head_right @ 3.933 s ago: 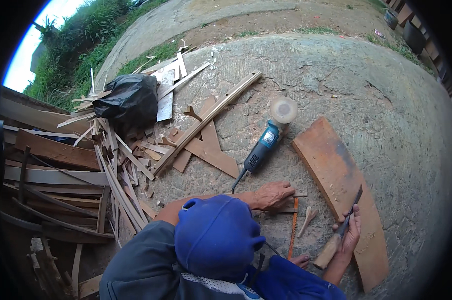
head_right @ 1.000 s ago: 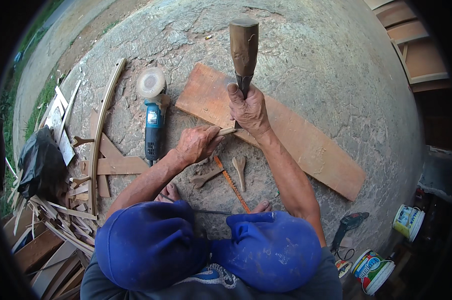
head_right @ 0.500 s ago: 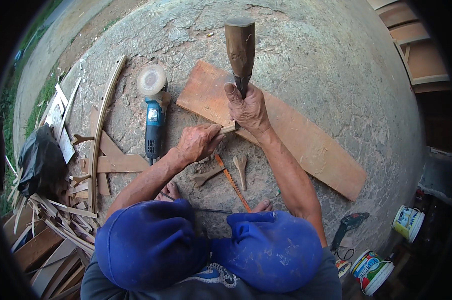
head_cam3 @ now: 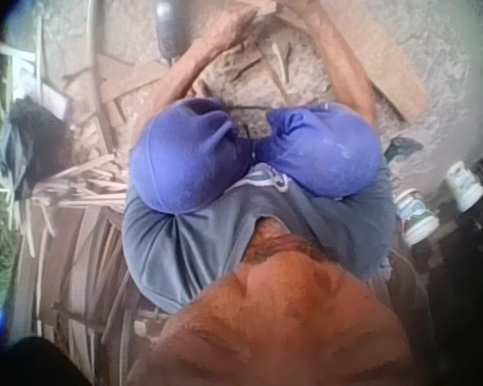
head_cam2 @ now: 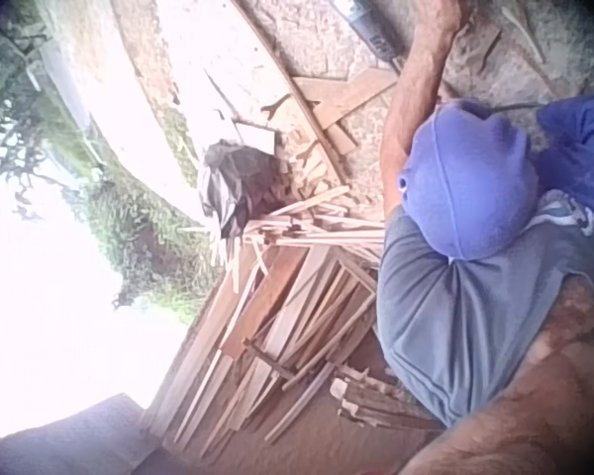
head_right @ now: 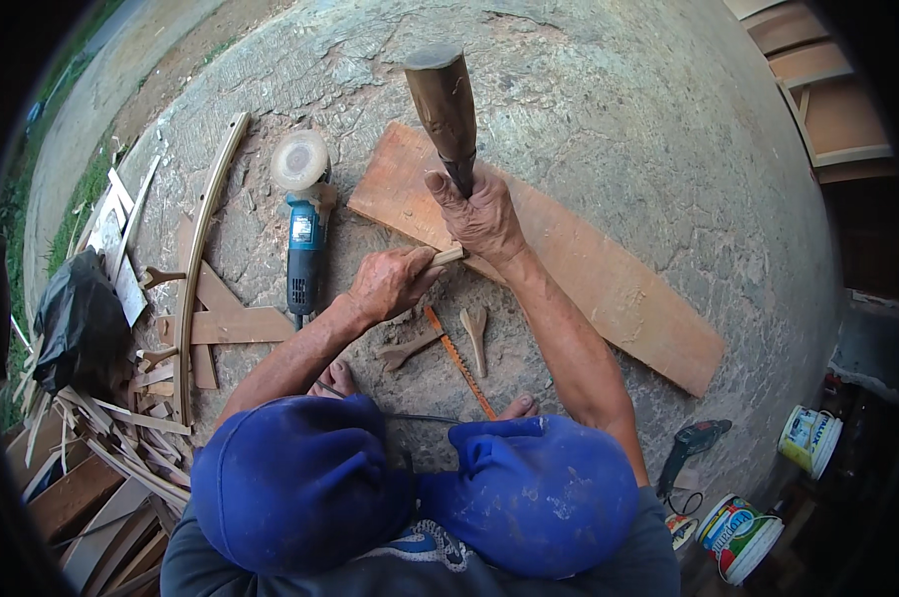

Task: The person carves a small wooden piece using a chisel and mallet, then smooths it with a power sander. They fit the carved piece into a slot on a larger wooden frame and continue refining the shape.

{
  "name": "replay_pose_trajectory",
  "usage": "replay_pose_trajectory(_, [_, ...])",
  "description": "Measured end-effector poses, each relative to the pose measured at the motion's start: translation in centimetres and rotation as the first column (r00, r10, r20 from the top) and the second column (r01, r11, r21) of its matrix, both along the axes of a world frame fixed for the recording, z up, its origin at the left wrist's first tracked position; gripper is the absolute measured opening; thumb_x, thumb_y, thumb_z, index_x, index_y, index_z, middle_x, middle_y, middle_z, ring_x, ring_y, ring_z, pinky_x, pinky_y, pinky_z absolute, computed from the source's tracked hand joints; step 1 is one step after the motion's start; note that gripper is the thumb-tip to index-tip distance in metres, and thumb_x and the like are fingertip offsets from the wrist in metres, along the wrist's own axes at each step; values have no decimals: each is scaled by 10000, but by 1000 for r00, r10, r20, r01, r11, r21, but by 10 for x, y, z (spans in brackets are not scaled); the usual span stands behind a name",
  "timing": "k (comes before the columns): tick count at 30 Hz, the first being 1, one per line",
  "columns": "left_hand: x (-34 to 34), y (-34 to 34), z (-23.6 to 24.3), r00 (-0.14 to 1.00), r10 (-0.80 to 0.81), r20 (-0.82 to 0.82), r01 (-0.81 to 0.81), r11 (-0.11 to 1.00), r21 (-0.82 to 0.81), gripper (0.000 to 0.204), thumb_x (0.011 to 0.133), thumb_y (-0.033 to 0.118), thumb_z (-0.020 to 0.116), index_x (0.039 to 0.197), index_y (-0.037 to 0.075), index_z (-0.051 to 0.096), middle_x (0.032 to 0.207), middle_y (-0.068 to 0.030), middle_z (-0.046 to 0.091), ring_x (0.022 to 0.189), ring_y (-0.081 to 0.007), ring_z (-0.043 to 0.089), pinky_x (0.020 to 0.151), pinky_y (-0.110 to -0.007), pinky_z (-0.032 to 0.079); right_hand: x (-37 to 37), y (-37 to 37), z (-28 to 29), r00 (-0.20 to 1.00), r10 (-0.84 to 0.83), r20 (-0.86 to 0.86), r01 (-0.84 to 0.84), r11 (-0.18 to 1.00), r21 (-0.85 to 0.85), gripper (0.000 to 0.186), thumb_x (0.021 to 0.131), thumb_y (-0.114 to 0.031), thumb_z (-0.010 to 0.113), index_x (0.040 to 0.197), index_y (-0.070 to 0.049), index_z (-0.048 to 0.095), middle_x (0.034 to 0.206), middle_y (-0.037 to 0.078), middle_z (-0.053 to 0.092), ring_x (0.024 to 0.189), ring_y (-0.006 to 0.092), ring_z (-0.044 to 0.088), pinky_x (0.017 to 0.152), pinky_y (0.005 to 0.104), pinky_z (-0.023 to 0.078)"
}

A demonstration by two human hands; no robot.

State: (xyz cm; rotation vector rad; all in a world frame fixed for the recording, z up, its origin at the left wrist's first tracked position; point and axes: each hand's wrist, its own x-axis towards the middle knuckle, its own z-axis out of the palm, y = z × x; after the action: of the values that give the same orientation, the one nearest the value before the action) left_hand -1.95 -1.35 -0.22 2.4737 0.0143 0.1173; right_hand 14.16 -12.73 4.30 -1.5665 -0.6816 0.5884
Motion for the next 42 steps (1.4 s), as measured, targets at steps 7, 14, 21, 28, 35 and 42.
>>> replay_pose_trajectory(7, [-2, -10, -2, 998, 70, 3, -70, 994, -82, 239, 966, 280, 660, 916, 54, 599, 787, -169, 649, 746, -389, 677, 642, -488, 539, -8, -8, -2, 978, -17, -206, 14, 1000, -15, 487, 965, -481, 711, 735, -117, 484, 595, -88, 409, 538, 28, 413, 457, 261, 353])
replay_pose_trajectory(14, [3, -1, 15, 954, 56, -293, -149, 940, -306, 322, 999, 346, 634, 972, 29, 686, 684, -186, 602, 611, -329, 607, 604, -455, 482, 3, -20, 17, 989, -52, -142, 71, 988, 134, 420, 988, -434, 680, 823, -117, 460, 588, -58, 421, 473, 70, 456, 440, 272, 430])
replay_pose_trajectory(21, [9, 5, 16, 944, 9, -330, -120, 941, -317, 350, 1004, 363, 629, 1025, 21, 701, 663, -174, 576, 577, -266, 555, 591, -427, 461, 3, -12, 17, 997, -39, -61, 46, 993, 109, 400, 1000, -424, 665, 839, -122, 457, 591, -47, 440, 495, 66, 478, 469, 260, 452])
replay_pose_trajectory(28, [9, 4, 15, 952, 10, -305, -95, 959, -266, 351, 1003, 367, 627, 1038, 25, 698, 708, -211, 615, 647, -362, 627, 630, -464, 483, -3, -8, 9, 996, -30, -88, 31, 999, 14, 422, 997, -414, 673, 789, -130, 441, 594, -54, 444, 495, 58, 469, 470, 257, 450])
replay_pose_trajectory(35, [9, 4, 15, 955, 6, -298, -91, 959, -270, 348, 999, 370, 630, 1056, 33, 700, 710, -218, 614, 660, -374, 633, 640, -470, 487, -4, -7, 4, 996, -64, -56, 66, 997, 37, 495, 971, -520, 678, 764, -100, 513, 614, -59, 466, 513, 36, 493, 457, 254, 418])
replay_pose_trajectory(42, [9, 5, 14, 953, 3, -303, -89, 959, -269, 347, 998, 369, 629, 1038, 30, 695, 707, -218, 613, 668, -379, 636, 646, -475, 487, -2, -6, 5, 996, -62, -63, 63, 998, 11, 426, 983, -447, 684, 797, -111, 499, 603, -53, 469, 504, 49, 492, 465, 250, 447])
